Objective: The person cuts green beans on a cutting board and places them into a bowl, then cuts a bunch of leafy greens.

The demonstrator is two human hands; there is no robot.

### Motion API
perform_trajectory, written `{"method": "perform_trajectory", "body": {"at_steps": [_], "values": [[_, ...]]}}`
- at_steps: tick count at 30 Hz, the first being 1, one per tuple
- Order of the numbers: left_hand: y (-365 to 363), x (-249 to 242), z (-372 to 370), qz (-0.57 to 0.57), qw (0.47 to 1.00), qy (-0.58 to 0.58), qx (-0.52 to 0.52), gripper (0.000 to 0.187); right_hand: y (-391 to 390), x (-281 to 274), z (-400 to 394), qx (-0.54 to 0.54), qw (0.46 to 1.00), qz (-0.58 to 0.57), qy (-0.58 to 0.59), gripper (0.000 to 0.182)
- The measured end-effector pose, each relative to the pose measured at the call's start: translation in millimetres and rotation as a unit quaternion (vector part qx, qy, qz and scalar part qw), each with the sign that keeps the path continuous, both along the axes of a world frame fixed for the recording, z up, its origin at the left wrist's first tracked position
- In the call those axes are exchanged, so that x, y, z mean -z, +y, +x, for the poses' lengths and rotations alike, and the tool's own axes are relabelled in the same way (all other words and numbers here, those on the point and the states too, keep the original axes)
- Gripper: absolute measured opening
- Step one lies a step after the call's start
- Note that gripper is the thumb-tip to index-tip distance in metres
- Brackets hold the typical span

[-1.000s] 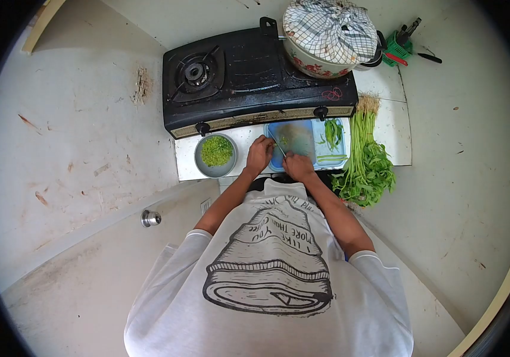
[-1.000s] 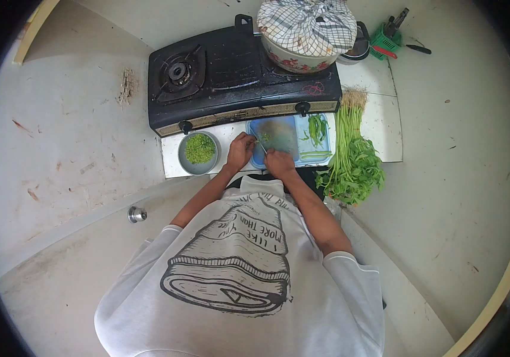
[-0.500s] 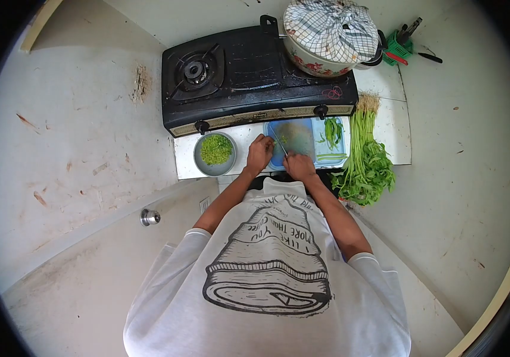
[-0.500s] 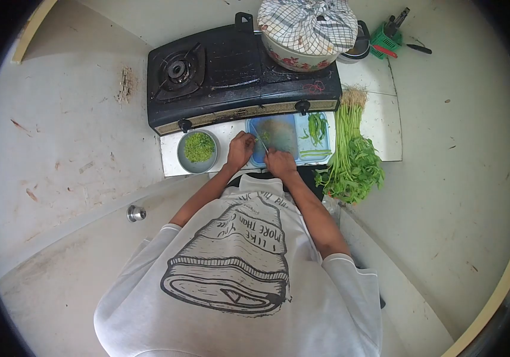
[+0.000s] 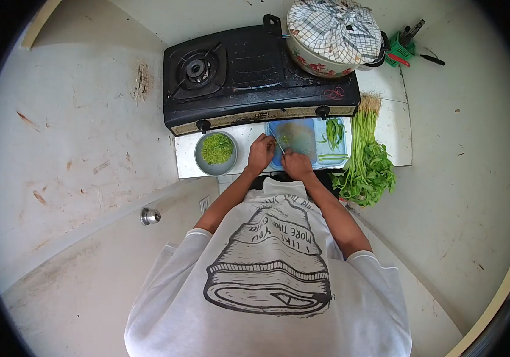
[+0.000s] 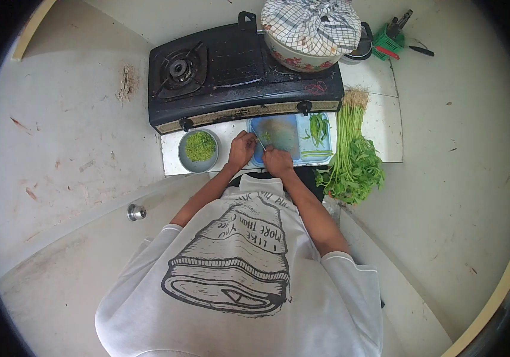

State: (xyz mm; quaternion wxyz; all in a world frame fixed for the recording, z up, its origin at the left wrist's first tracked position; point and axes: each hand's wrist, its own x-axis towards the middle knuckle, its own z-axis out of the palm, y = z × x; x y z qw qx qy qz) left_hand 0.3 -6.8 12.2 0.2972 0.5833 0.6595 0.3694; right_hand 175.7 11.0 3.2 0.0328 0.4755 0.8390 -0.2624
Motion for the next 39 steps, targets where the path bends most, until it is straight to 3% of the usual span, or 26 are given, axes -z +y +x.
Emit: {"method": "perform_trajectory", "body": {"at_steps": [5, 11, 39], "values": [[-0.3, 7.1, 0.5, -0.008, 0.998, -0.057, -0.026, 0.011, -7.7, -7.9, 9.5, 0.005, 1.0, -0.014, -0.016, 0.037], [-1.2, 2.1, -3.4, -0.031, 1.0, -0.001, 0.005, 0.011, 2.8, 0.7, 8.6, 0.037, 0.999, 0.003, 0.01, 0.04], [2.2, 0.4, -6.6, -0.022, 0.999, -0.013, 0.024, 0.01, -8.3, -5.5, 10.4, -0.001, 1.0, 0.004, 0.012, 0.036]]}}
